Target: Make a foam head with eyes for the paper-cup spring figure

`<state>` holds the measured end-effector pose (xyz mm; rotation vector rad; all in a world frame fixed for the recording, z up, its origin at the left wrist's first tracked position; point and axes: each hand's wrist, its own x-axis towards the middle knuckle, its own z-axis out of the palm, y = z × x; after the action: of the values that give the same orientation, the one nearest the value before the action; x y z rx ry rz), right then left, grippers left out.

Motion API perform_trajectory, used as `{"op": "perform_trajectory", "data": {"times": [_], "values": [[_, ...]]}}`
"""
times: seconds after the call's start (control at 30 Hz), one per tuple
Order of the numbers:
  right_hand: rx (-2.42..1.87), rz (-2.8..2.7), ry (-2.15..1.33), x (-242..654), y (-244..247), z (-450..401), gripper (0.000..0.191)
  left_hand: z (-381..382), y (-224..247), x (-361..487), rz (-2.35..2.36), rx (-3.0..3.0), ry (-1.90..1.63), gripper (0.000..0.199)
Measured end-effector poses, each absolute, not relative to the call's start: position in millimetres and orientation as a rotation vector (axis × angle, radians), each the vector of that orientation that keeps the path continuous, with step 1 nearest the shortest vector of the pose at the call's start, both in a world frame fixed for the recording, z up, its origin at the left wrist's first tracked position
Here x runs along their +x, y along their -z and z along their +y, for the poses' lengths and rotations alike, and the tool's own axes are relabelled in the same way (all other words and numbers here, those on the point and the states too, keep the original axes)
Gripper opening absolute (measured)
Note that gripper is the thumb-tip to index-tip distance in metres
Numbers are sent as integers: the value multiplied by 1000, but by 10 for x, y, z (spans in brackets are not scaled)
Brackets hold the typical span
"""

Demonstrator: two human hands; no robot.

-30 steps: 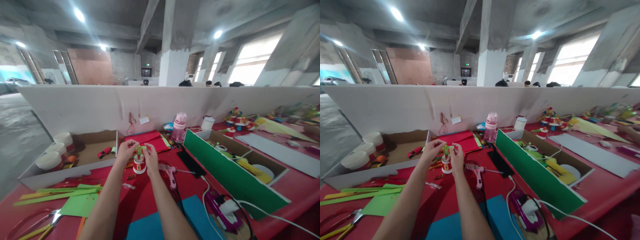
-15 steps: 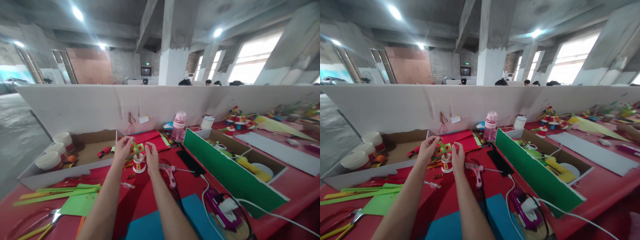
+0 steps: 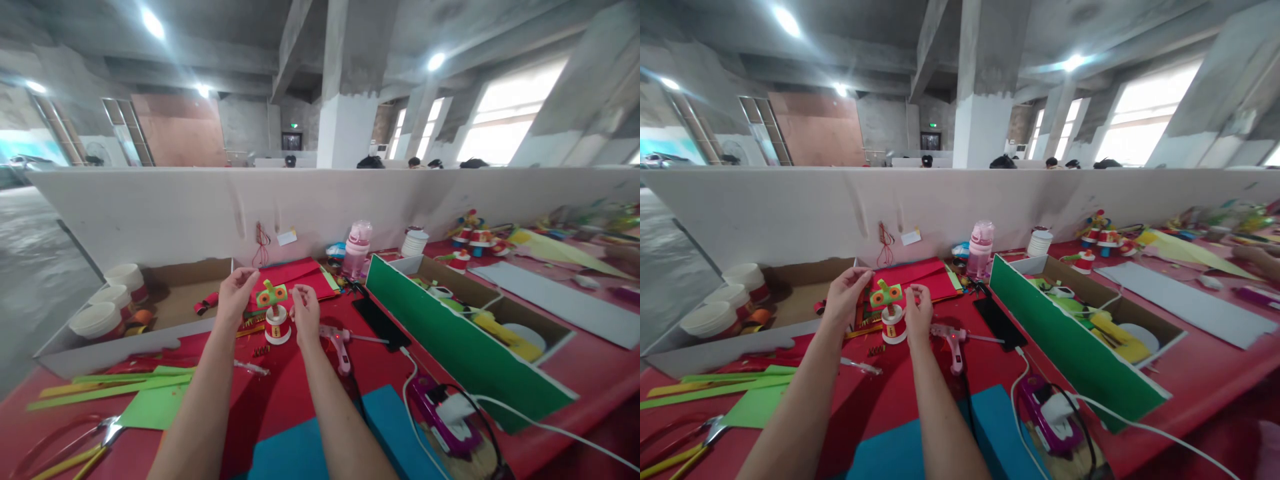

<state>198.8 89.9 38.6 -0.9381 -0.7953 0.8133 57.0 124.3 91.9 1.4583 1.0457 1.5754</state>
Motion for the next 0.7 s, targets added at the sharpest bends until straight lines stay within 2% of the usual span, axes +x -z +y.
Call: {"op": "perform_trajectory", "data": {"times": [0.17, 0.7], "values": [[-951, -843, -877, 1933, -402, 879, 31, 1230, -942, 528, 1058, 1676, -1387, 40], [-899, -883, -946, 1890, -346, 900, 18, 1260, -838, 650, 1067, 1566, -1373, 34]]}}
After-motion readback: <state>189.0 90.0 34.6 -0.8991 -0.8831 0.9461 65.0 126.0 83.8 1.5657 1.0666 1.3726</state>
